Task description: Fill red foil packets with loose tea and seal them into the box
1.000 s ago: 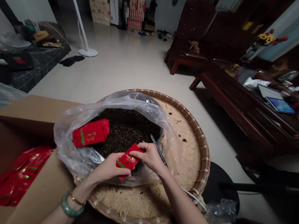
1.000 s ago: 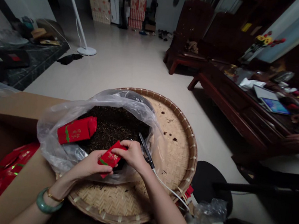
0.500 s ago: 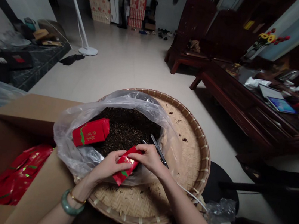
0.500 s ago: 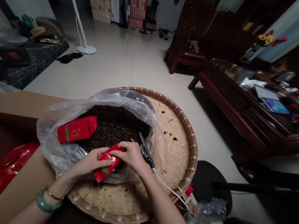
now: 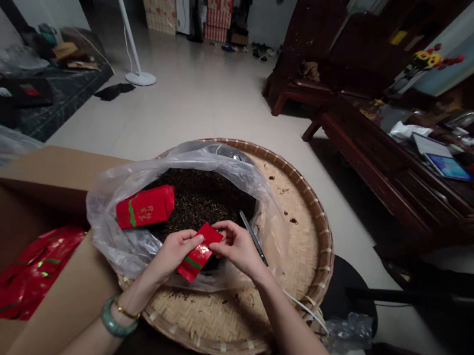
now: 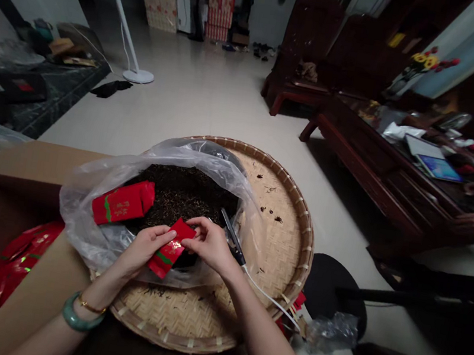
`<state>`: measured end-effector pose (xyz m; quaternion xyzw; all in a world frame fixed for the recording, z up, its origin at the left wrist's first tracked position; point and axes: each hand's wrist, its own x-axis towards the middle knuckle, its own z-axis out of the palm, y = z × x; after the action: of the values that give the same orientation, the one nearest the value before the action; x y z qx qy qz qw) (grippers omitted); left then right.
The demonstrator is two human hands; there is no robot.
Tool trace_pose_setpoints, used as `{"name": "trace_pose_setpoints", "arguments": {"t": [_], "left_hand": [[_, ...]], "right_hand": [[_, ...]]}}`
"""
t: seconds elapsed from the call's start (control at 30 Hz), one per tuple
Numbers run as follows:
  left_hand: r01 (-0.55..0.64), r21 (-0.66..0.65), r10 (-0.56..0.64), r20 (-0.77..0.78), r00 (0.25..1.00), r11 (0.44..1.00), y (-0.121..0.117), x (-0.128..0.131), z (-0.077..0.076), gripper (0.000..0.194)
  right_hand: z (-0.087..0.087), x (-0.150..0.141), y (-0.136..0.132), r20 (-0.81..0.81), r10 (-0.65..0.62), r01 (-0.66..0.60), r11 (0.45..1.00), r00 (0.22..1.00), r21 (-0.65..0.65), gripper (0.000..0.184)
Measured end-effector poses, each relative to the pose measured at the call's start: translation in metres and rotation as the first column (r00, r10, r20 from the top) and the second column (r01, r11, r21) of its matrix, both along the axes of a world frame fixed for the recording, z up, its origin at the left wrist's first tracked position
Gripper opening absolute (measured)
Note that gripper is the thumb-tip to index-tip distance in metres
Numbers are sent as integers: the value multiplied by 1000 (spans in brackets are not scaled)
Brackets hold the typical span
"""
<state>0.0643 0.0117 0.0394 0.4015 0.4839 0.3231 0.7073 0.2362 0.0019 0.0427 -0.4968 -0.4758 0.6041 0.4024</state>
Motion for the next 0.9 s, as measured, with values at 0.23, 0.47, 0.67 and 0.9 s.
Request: {"name": "trace_pose_setpoints", "arguments": {"t": [0.23,0.47,0.67,0.9], "left_hand": [[52,7,-52,23,998,999,-2,-1,-3,43],[181,-66,-179,24,983,981,-3,-3,-3,55],[132,-98,-128,48,991,986,-5,-4,1,56],[109,-78,-105,56,993,991,-7,-4,-2,52]], "right_hand": [[-5,-2,-2,21,58,-56,996,998,-68,36],[1,12,-1,283,-49,1,986,958,169,33],[-12,49,-12,884,-298,-153,916,362,371,57],[-30,62,-8,913,-164,-139,963,374,230,54]]}}
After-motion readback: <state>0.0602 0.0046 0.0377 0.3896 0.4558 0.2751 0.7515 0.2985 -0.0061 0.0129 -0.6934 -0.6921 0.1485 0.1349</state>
